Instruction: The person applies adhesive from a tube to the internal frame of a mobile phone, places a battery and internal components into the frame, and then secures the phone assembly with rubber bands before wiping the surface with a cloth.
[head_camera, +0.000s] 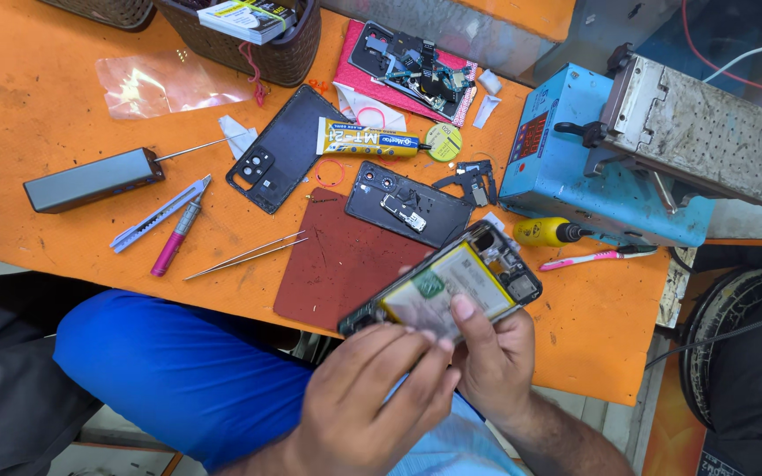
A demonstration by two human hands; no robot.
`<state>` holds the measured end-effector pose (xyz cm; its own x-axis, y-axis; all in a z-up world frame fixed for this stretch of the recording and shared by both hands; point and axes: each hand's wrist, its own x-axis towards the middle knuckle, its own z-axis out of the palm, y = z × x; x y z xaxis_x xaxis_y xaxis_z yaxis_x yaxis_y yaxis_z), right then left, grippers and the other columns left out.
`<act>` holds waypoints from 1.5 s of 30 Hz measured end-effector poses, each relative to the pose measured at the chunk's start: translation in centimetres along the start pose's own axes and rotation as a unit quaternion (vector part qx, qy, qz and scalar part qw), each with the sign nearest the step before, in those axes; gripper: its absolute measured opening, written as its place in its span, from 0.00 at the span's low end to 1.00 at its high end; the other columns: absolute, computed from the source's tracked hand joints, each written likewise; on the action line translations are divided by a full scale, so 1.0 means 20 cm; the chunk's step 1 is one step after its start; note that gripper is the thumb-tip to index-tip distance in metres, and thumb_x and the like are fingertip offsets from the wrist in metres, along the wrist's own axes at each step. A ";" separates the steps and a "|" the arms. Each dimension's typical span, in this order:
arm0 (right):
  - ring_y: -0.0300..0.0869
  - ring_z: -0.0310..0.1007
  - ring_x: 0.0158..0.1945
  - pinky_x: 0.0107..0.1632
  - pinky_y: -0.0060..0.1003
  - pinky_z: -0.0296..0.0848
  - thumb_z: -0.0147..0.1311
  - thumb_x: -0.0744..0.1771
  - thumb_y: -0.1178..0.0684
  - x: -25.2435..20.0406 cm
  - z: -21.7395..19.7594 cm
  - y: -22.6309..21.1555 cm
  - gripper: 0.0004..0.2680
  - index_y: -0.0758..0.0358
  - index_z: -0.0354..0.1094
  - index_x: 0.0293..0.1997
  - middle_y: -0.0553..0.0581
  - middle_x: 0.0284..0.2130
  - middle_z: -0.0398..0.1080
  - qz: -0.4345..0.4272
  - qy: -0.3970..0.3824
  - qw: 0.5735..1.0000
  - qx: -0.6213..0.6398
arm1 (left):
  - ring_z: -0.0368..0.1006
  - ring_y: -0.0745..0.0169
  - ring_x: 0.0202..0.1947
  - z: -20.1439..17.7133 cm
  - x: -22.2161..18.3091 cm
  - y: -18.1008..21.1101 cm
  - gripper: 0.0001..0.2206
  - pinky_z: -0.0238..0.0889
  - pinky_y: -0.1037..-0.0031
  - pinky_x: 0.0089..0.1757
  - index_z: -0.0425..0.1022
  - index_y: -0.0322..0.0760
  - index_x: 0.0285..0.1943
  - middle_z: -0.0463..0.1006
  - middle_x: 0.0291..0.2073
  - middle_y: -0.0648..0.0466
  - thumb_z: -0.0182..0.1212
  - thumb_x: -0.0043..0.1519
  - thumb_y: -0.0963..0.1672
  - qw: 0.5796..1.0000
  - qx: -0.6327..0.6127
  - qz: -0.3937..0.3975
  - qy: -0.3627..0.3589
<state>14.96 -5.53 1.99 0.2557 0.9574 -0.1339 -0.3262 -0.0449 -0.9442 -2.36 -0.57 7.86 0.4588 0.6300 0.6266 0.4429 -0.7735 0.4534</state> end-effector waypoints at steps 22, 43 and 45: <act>0.36 0.81 0.35 0.40 0.31 0.79 0.53 0.70 0.58 -0.11 0.05 -0.19 0.07 0.72 0.74 0.46 0.55 0.33 0.81 -0.095 -0.106 0.960 -0.239 | 0.81 0.59 0.41 -0.06 0.15 -0.10 0.14 0.76 0.72 0.42 0.78 0.31 0.53 0.80 0.41 0.52 0.73 0.58 0.35 0.985 -0.147 -0.077 0.047; 0.43 0.87 0.32 0.36 0.34 0.82 0.55 0.69 0.58 -0.12 0.04 -0.26 0.06 0.70 0.74 0.45 0.57 0.31 0.81 -0.140 -0.141 0.926 -0.322 | 0.80 0.54 0.45 -0.13 0.16 -0.14 0.12 0.78 0.71 0.45 0.78 0.20 0.54 0.79 0.46 0.44 0.66 0.63 0.36 0.990 0.042 0.136 -0.018; 0.41 0.85 0.28 0.32 0.34 0.80 0.56 0.68 0.57 -0.12 0.04 -0.25 0.04 0.67 0.74 0.40 0.55 0.28 0.79 -0.146 -0.139 0.917 -0.345 | 0.80 0.54 0.45 -0.14 0.17 -0.13 0.13 0.78 0.71 0.45 0.78 0.19 0.53 0.80 0.46 0.42 0.65 0.61 0.36 0.987 0.060 0.148 -0.028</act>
<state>15.33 -7.33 7.25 -0.0320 0.9889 0.1453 0.3972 0.1460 -0.9061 -4.11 3.37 10.48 0.6213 0.3839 0.6831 0.3699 -0.9122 0.1761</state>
